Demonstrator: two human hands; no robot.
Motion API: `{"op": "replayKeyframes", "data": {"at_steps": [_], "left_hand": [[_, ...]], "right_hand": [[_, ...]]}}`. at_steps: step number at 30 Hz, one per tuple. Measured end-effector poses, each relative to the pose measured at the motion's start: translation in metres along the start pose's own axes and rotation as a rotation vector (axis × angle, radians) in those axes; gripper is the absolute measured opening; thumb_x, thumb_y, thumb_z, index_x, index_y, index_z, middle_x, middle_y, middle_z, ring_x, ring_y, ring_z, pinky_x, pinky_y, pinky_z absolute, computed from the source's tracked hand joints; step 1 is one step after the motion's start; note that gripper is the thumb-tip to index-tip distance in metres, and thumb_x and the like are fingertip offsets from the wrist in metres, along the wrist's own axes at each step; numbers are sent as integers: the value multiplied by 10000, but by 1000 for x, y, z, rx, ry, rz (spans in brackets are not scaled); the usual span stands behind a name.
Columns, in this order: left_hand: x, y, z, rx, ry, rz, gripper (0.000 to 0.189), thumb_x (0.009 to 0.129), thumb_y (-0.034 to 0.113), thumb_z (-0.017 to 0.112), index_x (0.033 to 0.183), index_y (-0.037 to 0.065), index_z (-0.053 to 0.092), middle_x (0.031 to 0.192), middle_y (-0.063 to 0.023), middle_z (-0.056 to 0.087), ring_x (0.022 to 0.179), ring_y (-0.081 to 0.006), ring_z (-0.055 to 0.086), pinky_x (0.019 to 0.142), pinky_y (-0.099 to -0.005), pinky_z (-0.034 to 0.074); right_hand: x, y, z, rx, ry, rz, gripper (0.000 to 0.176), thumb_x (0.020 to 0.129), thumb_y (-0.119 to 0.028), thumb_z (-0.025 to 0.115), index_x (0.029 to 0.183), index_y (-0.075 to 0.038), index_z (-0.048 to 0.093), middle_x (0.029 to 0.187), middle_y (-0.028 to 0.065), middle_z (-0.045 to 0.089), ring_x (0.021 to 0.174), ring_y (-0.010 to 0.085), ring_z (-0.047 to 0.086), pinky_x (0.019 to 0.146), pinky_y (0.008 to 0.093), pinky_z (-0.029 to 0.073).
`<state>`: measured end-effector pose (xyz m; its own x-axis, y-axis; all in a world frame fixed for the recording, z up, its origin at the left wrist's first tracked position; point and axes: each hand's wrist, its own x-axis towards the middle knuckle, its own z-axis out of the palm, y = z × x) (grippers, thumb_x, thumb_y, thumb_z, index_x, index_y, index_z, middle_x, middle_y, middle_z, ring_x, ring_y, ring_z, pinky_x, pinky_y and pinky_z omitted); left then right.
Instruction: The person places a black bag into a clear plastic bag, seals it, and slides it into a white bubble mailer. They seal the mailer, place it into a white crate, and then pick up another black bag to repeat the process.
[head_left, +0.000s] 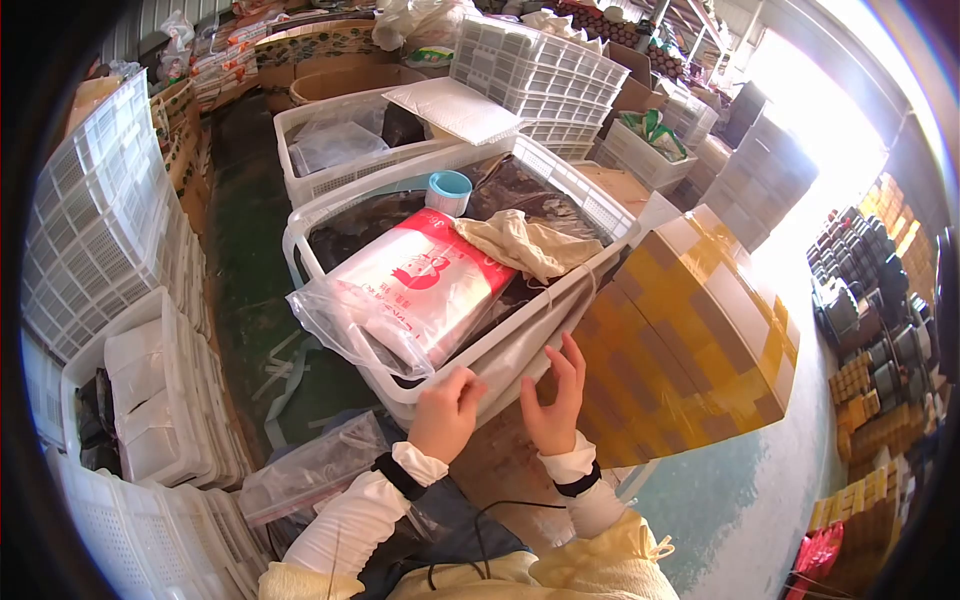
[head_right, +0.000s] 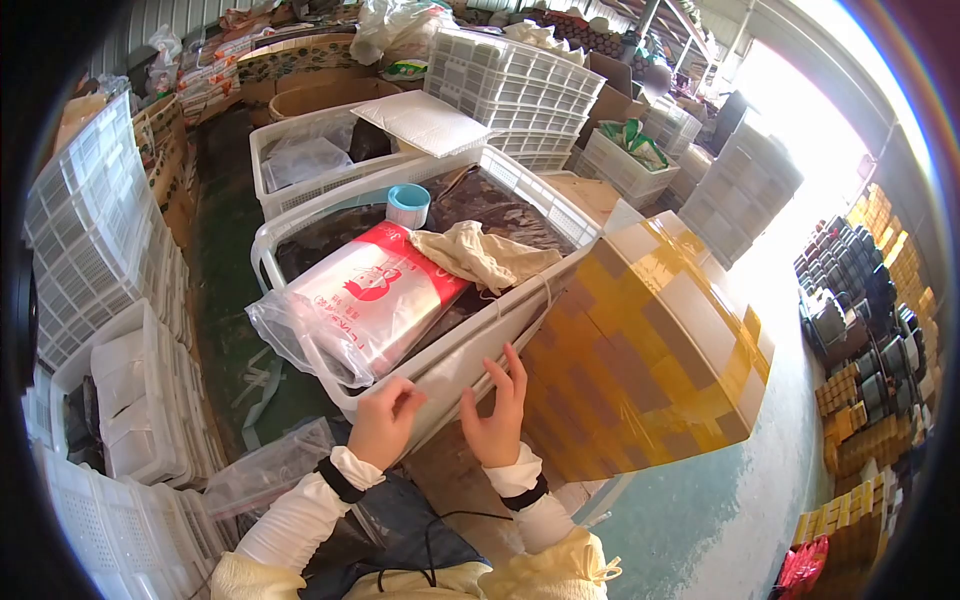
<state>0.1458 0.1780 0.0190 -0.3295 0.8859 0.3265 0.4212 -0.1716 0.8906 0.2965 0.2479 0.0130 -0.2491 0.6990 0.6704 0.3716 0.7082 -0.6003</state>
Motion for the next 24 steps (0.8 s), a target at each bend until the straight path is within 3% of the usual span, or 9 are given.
{"op": "replayKeyframes", "data": {"at_steps": [5, 9, 11, 14, 17, 18, 21, 22, 24], "left_hand": [[-8, 28, -42, 235, 297, 190, 39, 886, 67, 494, 917, 43, 493, 686, -167, 551, 651, -374, 582, 536, -428, 419], [-19, 53, -133, 353, 749, 242, 76, 935, 100, 440, 947, 28, 464, 782, -93, 537, 714, -216, 561, 645, -309, 432], [-16, 64, -177, 76, 978, 280, 102, 948, 123, 446, 1003, 37, 452, 844, -38, 530, 800, -120, 494, 724, -235, 394], [-20, 78, -238, -260, 933, 239, 146, 953, 157, 461, 1049, 48, 450, 898, -17, 546, 838, -89, 484, 744, -213, 377], [-19, 59, -282, -228, 929, 270, 157, 949, 196, 469, 1032, 63, 472, 921, -6, 542, 822, -70, 473, 700, -204, 375], [-20, 50, -294, -196, 945, 252, 168, 950, 210, 475, 1032, 63, 479, 910, -3, 546, 813, -58, 476, 691, -197, 375], [-27, 35, -318, -294, 878, 252, 197, 945, 194, 492, 1085, 57, 469, 936, -19, 559, 855, -76, 492, 734, -216, 387], [-26, 32, -324, -254, 910, 345, 262, 940, 252, 503, 1126, 69, 486, 935, -2, 552, 844, -80, 488, 737, -218, 384], [-32, 33, -335, -239, 983, 239, 379, 931, 361, 489, 1182, 77, 486, 933, -5, 550, 844, -88, 485, 764, -243, 387]], "right_hand": [[-5, 29, 4, -93, -53, 73, 444, 772, -36, 635, 1183, -17, 468, 1324, 220, 366, 1210, 372, 381, 996, 416, 337], [-4, 29, 8, -112, -48, 109, 515, 785, -84, 647, 1244, -10, 428, 1340, 211, 361, 1225, 360, 371, 1008, 417, 319], [14, 15, 12, 79, 19, 73, 569, 795, -117, 650, 1291, -6, 393, 1370, 200, 335, 1244, 334, 359, 1010, 411, 313], [52, -24, 13, 683, 91, 13, 650, 829, -184, 624, 1362, 12, 308, 1388, 170, 342, 1246, 243, 370, 999, 369, 324], [106, -75, -6, 1056, -304, 86, 617, 855, -216, 594, 1355, 14, 316, 1264, 140, 487, 1151, 212, 470, 957, 336, 372], [120, -91, -6, 1078, -376, 102, 471, 852, -135, 604, 1264, 22, 437, 1093, 87, 592, 1008, 145, 550, 865, 275, 430], [149, -116, 4, 794, -591, 122, 277, 829, -21, 608, 1097, 21, 554, 987, 56, 626, 889, 99, 574, 771, 234, 456], [151, -118, 21, 949, -417, -52, 146, 805, 57, 602, 947, 22, 597, 912, 34, 638, 818, 71, 573, 720, 214, 459], [152, -122, 37, 866, -178, -172, 127, 805, 50, 602, 929, 22, 599, 877, 37, 642, 801, 71, 570, 715, 217, 460]]}}
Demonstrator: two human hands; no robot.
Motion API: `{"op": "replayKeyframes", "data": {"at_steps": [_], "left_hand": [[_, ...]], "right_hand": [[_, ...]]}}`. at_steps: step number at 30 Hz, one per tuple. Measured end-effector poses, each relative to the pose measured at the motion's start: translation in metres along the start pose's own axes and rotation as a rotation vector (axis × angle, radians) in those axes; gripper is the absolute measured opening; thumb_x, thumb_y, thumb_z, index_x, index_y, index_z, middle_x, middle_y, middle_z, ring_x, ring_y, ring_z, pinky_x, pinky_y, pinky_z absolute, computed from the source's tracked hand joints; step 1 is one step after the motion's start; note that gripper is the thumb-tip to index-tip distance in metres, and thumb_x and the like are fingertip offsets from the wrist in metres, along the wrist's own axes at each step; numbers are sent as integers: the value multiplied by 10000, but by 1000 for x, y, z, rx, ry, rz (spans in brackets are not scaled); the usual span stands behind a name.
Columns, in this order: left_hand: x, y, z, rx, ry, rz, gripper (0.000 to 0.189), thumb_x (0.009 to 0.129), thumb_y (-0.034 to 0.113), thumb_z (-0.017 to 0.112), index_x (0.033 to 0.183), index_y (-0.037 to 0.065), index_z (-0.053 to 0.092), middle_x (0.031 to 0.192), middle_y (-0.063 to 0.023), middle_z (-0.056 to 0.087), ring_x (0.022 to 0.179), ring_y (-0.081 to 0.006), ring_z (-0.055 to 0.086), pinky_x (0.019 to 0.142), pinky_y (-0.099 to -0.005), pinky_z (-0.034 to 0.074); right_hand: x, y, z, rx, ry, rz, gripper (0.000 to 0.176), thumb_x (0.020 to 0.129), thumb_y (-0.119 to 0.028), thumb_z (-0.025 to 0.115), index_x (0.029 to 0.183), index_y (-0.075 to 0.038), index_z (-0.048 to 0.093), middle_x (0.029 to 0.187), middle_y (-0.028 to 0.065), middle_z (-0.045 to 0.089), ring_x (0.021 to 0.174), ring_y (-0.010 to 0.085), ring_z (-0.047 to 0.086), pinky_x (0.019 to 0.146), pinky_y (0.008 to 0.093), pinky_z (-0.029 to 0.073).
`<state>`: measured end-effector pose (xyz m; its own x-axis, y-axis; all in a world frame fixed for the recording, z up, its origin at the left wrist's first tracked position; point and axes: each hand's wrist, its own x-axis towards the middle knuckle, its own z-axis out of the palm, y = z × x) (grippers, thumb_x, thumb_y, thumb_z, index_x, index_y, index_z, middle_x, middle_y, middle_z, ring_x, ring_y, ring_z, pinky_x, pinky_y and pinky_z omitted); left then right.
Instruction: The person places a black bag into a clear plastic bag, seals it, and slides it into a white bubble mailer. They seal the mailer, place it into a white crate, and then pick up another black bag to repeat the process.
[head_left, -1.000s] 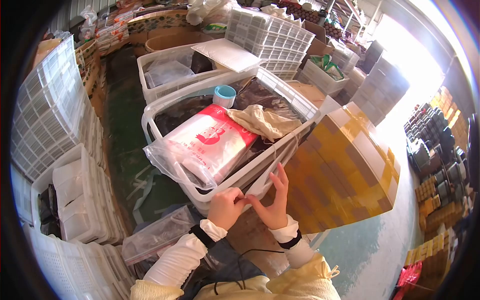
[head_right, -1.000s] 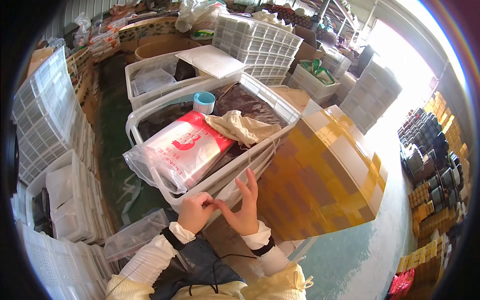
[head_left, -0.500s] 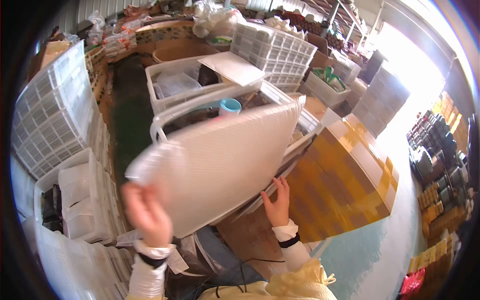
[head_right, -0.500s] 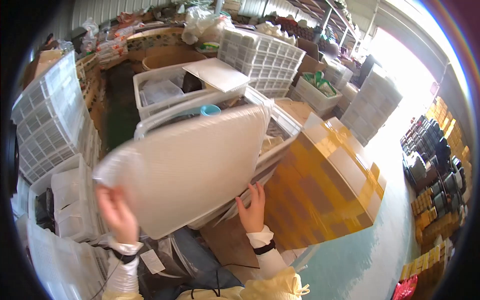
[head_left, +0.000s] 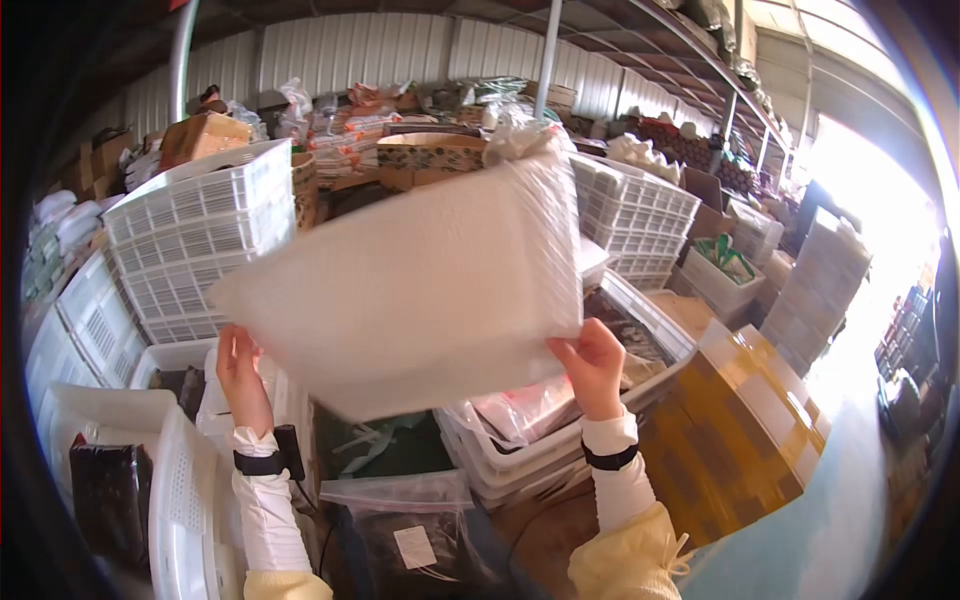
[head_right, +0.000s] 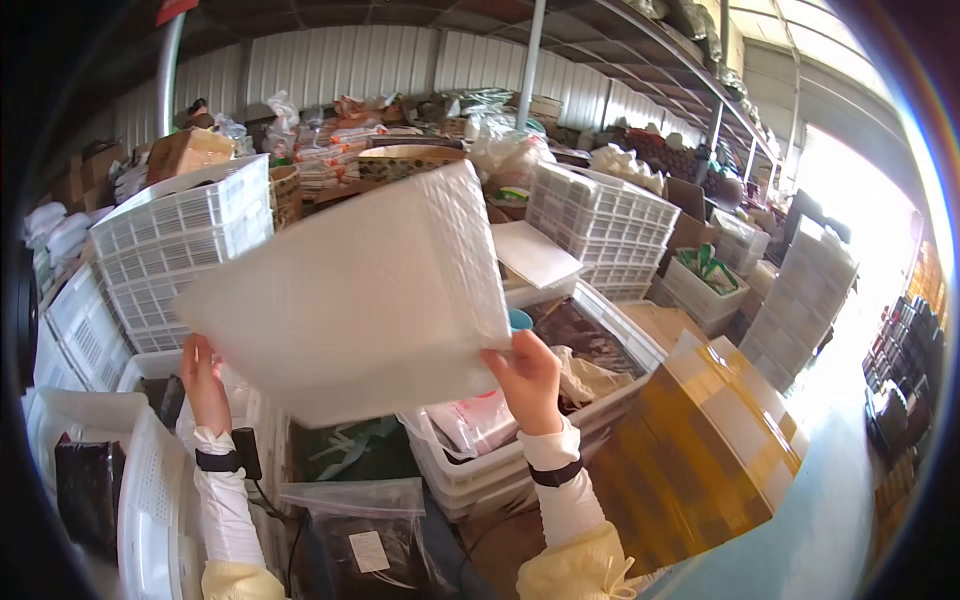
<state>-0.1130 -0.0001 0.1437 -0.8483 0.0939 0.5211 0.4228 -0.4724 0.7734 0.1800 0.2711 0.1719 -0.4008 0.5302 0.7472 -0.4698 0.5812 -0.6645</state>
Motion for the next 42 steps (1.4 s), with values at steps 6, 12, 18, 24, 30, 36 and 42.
{"op": "replayKeyframes", "data": {"at_steps": [6, 12, 18, 24, 30, 36, 42], "left_hand": [[-20, 11, -15, -777, -370, -691, 614, 904, 493, 427, 1319, 42, 391, 1206, -100, 520, 1106, -254, 495, 943, -397, 398], [-40, -30, -19, -447, -98, -494, 572, 780, -41, 592, 1304, 59, 383, 1226, -109, 505, 1133, -265, 485, 950, -363, 410], [-47, -34, -18, -391, -81, -343, 585, 822, 56, 604, 1338, 61, 327, 1276, -90, 450, 1175, -229, 428, 1003, -351, 337], [-71, -12, 7, 755, -108, 290, 853, 765, 244, 705, 1409, 40, 183, 1454, -204, 195, 1339, -342, 223, 1079, -439, 217], [-117, -3, 50, 691, -531, 240, 688, 794, 281, 658, 1334, 2, 336, 1306, -287, 398, 1200, -440, 398, 974, -442, 368], [-86, -39, -12, 938, -165, 65, 220, 800, 15, 478, 996, -6, 575, 777, -259, 594, 759, -435, 568, 649, -469, 446], [-65, -55, -70, 932, 37, -14, 263, 879, 161, 464, 967, -57, 582, 778, -257, 607, 723, -401, 590, 646, -430, 442]], "right_hand": [[-12, -1, 26, -507, -97, -692, 190, 650, 66, 575, 781, -69, 603, 1054, 145, 629, 1125, 318, 522, 1039, 529, 267], [-53, 6, 74, 107, 254, -191, 491, 751, 54, 524, 1209, -120, 491, 1312, 153, 440, 1261, 311, 369, 1047, 455, 288], [-78, 2, 90, 539, -109, 538, 412, 863, -98, 577, 1238, 17, 453, 1165, 90, 552, 1030, 163, 547, 862, 293, 438], [-79, 19, 121, 448, -64, 551, 200, 881, -94, 573, 1036, 27, 609, 943, 20, 631, 853, 91, 561, 752, 244, 438], [-95, 32, 147, 372, -244, 423, 177, 908, -71, 519, 1028, 30, 602, 923, 22, 634, 838, 86, 543, 731, 245, 441], [-108, 52, 129, 25, -199, 349, 266, 893, -55, 523, 1146, 26, 532, 1042, 113, 618, 909, 130, 559, 790, 258, 438], [-181, 83, 104, -390, -345, 436, 561, 846, -251, 624, 1249, 69, 401, 1121, 229, 576, 1032, 271, 576, 840, 339, 460]]}}
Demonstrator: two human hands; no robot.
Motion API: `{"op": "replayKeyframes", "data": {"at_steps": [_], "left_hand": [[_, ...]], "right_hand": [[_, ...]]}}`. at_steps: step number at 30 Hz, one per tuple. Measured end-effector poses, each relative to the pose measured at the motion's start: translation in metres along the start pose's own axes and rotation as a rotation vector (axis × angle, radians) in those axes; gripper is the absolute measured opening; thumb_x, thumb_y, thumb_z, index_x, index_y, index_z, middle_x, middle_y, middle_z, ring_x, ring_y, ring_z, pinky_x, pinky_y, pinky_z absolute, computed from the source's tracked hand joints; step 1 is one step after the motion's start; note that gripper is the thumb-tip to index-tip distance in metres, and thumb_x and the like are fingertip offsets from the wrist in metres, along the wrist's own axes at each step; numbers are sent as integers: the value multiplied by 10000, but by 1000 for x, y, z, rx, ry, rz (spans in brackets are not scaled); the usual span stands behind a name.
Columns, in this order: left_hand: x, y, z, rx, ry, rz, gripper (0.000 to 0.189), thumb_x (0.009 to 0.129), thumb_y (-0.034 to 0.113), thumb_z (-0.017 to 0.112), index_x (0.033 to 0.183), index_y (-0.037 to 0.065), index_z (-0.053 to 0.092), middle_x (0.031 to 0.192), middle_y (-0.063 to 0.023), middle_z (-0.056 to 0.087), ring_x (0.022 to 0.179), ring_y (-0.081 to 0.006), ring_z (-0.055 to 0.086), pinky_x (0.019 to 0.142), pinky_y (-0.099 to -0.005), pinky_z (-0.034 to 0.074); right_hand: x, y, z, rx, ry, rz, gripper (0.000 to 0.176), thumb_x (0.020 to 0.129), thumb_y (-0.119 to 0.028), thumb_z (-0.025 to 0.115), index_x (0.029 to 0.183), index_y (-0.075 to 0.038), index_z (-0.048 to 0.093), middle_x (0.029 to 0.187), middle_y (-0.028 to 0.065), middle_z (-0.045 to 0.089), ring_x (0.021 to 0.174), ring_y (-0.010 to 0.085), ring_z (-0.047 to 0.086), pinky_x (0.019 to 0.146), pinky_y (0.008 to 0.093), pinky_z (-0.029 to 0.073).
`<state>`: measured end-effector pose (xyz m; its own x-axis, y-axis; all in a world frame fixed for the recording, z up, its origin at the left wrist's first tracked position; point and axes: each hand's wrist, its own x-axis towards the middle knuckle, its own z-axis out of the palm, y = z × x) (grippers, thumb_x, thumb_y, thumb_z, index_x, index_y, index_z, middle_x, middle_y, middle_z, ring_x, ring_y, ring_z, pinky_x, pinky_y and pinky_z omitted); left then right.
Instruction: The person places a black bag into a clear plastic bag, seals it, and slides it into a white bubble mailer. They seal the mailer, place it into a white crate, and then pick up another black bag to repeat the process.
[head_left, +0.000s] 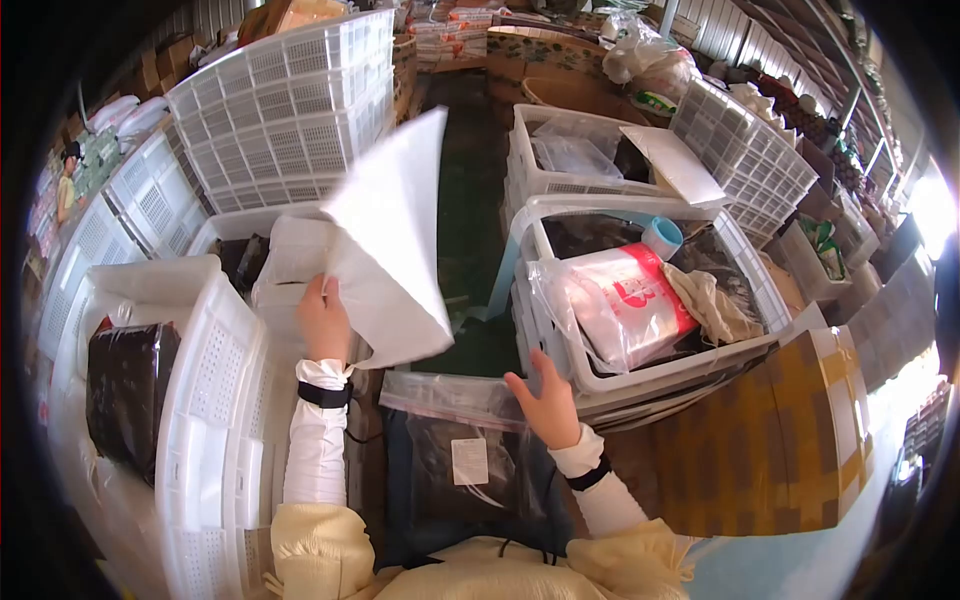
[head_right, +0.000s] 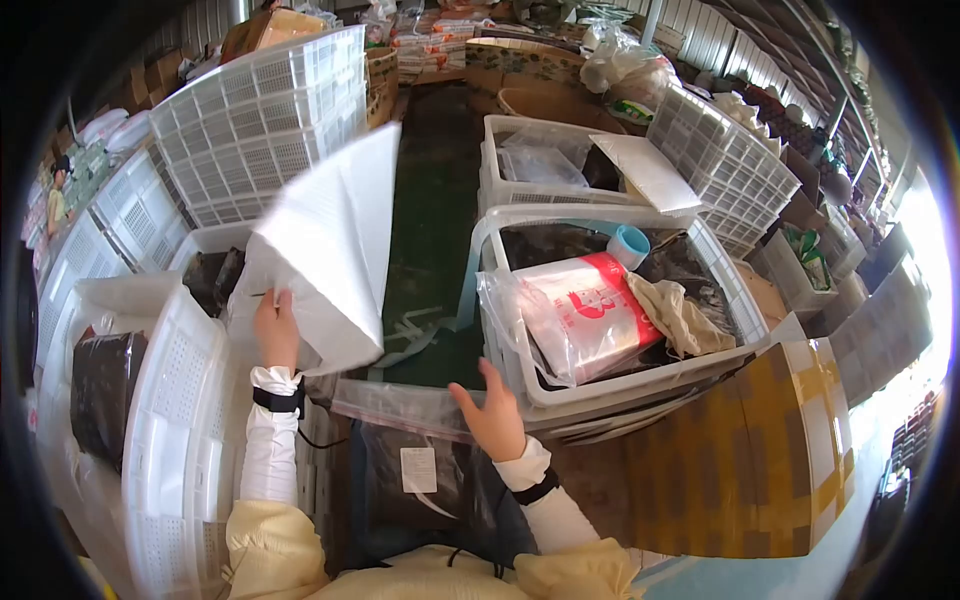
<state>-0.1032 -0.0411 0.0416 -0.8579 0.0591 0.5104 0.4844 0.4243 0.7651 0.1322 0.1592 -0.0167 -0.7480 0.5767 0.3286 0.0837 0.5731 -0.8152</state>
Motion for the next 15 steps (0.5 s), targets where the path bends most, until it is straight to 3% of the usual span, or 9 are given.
{"op": "replayKeyframes", "data": {"at_steps": [1, 3, 4, 5, 6, 9, 10, 13, 15], "left_hand": [[-2, -12, 5, -13, 3, -82, 295, 890, 191, 464, 948, -71, 587, 769, -254, 609, 708, -390, 595, 642, -424, 441], [-34, -24, 19, -222, -27, -197, 367, 894, 239, 488, 854, -112, 589, 724, -211, 617, 633, -291, 581, 608, -401, 427], [-50, -75, 39, -106, -138, -51, 341, 887, 218, 504, 873, -111, 591, 731, -150, 634, 642, -256, 576, 620, -370, 439], [-71, -52, 41, -620, -211, -208, 290, 893, 165, 505, 1030, -85, 558, 933, -146, 627, 821, -234, 580, 734, -342, 450], [-89, -99, 57, -548, -387, -99, 359, 917, 150, 479, 1223, -33, 435, 1188, -143, 525, 1042, -218, 506, 878, -322, 410], [-116, -114, 48, -767, -544, -248, 368, 924, 157, 467, 1239, -26, 414, 1202, -136, 512, 1064, -217, 495, 896, -325, 404], [-121, -116, 41, -827, -558, -299, 371, 926, 159, 463, 1244, -24, 407, 1207, -134, 508, 1071, -217, 491, 902, -326, 402], [-134, -120, 16, -994, -574, -431, 380, 933, 167, 450, 1260, -16, 385, 1222, -127, 495, 1093, -216, 479, 921, -330, 396], [-138, -121, 3, -1095, -564, -495, 386, 938, 172, 442, 1270, -12, 371, 1232, -123, 487, 1108, -215, 472, 933, -332, 392]], "right_hand": [[-10, 14, 4, -234, 65, -42, 617, 833, -289, 641, 1254, 82, 386, 1141, 244, 564, 1057, 297, 570, 854, 353, 459], [-23, 43, 15, 41, 7, 249, 673, 791, -370, 680, 1204, 101, 435, 1114, 213, 577, 988, 278, 581, 835, 341, 456], [-26, 66, 23, 206, -53, 347, 664, 785, -370, 686, 1193, 98, 451, 1099, 198, 584, 967, 262, 582, 827, 334, 456], [-31, 79, 27, 372, -112, 447, 655, 780, -371, 692, 1182, 95, 466, 1085, 184, 590, 945, 247, 584, 818, 326, 456], [-31, 62, 21, 556, -165, 578, 570, 774, -350, 700, 1102, 85, 529, 1002, 140, 612, 891, 191, 570, 787, 294, 451], [-35, 53, 12, 458, -63, 544, 503, 775, -342, 702, 1021, 76, 569, 942, 123, 625, 878, 157, 561, 766, 275, 447], [-36, 48, 13, 451, 97, 382, 395, 779, -324, 701, 855, 49, 596, 787, 71, 614, 750, 143, 545, 678, 272, 438], [-38, 39, -10, 115, -32, 457, 364, 789, -306, 693, 712, 26, 565, 650, 13, 552, 626, 127, 500, 569, 276, 401], [-38, 38, -14, 321, -116, 527, 336, 799, -264, 684, 624, -24, 527, 574, -27, 482, 549, 80, 436, 486, 255, 331]]}}
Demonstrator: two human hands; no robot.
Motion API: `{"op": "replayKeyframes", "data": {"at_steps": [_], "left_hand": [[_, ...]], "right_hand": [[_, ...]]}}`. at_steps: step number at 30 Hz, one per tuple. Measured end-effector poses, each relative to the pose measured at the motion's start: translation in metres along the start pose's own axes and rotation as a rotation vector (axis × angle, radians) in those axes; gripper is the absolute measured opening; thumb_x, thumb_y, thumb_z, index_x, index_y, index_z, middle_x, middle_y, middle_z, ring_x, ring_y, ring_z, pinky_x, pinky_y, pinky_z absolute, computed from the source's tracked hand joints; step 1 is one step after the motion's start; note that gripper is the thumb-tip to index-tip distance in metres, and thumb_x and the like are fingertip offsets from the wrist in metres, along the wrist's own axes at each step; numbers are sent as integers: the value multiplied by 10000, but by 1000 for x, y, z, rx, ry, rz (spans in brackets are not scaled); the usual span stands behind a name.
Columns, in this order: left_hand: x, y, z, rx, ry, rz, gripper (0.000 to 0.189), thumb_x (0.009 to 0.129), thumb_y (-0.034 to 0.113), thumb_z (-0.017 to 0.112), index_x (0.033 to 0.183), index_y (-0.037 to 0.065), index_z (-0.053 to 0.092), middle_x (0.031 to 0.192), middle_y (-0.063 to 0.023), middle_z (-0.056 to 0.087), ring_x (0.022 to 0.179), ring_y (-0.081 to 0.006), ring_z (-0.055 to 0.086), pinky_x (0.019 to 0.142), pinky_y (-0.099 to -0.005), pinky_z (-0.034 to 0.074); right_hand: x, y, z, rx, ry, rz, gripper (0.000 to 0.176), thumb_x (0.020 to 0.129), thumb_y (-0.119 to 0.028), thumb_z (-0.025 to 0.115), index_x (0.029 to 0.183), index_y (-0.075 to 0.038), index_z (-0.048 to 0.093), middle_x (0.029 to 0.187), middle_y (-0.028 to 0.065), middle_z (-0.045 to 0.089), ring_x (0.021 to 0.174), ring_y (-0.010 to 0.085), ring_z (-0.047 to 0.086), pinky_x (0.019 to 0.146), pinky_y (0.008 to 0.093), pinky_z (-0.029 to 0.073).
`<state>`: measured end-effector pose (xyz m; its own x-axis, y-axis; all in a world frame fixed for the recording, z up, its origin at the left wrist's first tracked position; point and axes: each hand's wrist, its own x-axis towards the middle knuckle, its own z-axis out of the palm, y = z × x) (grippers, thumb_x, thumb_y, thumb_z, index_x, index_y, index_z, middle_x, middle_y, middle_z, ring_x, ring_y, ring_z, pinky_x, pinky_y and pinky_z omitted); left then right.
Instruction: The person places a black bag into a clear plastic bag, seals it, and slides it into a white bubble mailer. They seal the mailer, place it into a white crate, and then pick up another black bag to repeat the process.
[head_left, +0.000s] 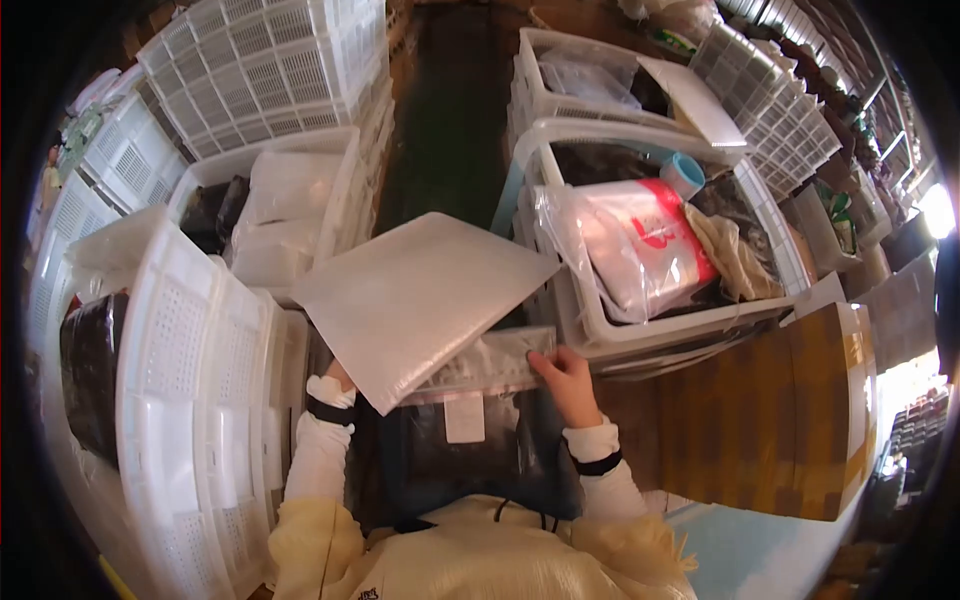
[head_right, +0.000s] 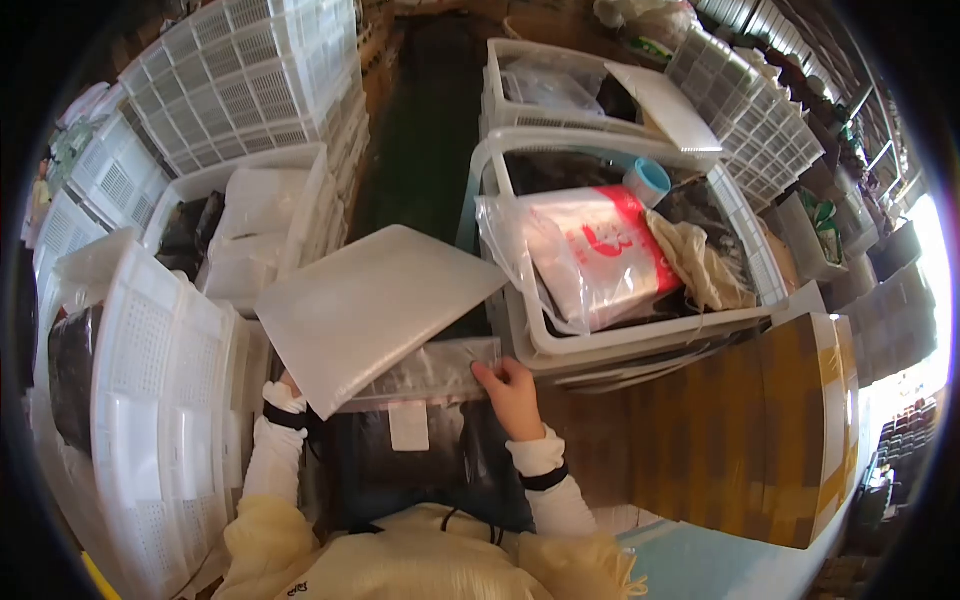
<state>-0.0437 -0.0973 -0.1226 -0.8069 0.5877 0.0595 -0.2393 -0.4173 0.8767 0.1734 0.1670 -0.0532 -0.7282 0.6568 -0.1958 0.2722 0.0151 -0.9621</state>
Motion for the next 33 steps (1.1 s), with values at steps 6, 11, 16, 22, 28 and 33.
{"op": "replayKeyframes", "data": {"at_steps": [6, 11, 16, 22, 28, 33], "left_hand": [[-33, -9, 12, -311, -34, -32, 405, 952, 186, 417, 1302, 3, 329, 1261, -109, 461, 1152, -212, 449, 970, -338, 380], [-57, -30, 32, 105, 74, -25, 426, 943, 167, 441, 1320, 17, 308, 1280, -100, 444, 1167, -213, 451, 986, -342, 388], [-68, -5, 60, 70, 162, -211, 462, 903, 130, 517, 1315, 26, 333, 1269, -110, 459, 1122, -222, 497, 944, -343, 436], [-60, 12, 75, -161, 229, -321, 514, 877, 118, 563, 1327, 33, 328, 1276, -81, 455, 1155, -190, 472, 957, -321, 420], [-60, 16, 79, -71, 161, -294, 405, 940, 167, 450, 1305, 13, 366, 1283, -127, 465, 1128, -248, 504, 935, -378, 452], [-52, 21, 93, -188, 171, -313, 502, 886, 190, 566, 1318, 37, 359, 1267, -69, 470, 1133, -183, 488, 952, -313, 422]], "right_hand": [[-25, -1, -15, 118, -351, 341, 273, 775, -195, 702, 600, -77, 530, 607, -35, 482, 566, 63, 431, 516, 211, 337], [-18, 32, -7, 41, -229, 29, 226, 692, -112, 761, 769, -57, 556, 724, -17, 485, 655, 87, 459, 579, 224, 395], [-11, 5, -3, 290, -170, 378, 585, 639, -53, 786, 1136, 19, 487, 924, 71, 592, 848, 160, 570, 795, 284, 455], [-1, -5, 5, 293, -491, 297, 625, 648, -87, 794, 1171, 47, 477, 1063, 94, 598, 949, 156, 576, 844, 280, 456], [-20, 5, 16, 227, -344, 219, 595, 694, -91, 770, 1184, 41, 460, 1072, 84, 587, 961, 158, 564, 849, 273, 452], [-24, 14, 23, 457, -311, 194, 627, 760, -114, 720, 1265, -10, 363, 1132, 72, 523, 1014, 150, 513, 874, 277, 429]]}}
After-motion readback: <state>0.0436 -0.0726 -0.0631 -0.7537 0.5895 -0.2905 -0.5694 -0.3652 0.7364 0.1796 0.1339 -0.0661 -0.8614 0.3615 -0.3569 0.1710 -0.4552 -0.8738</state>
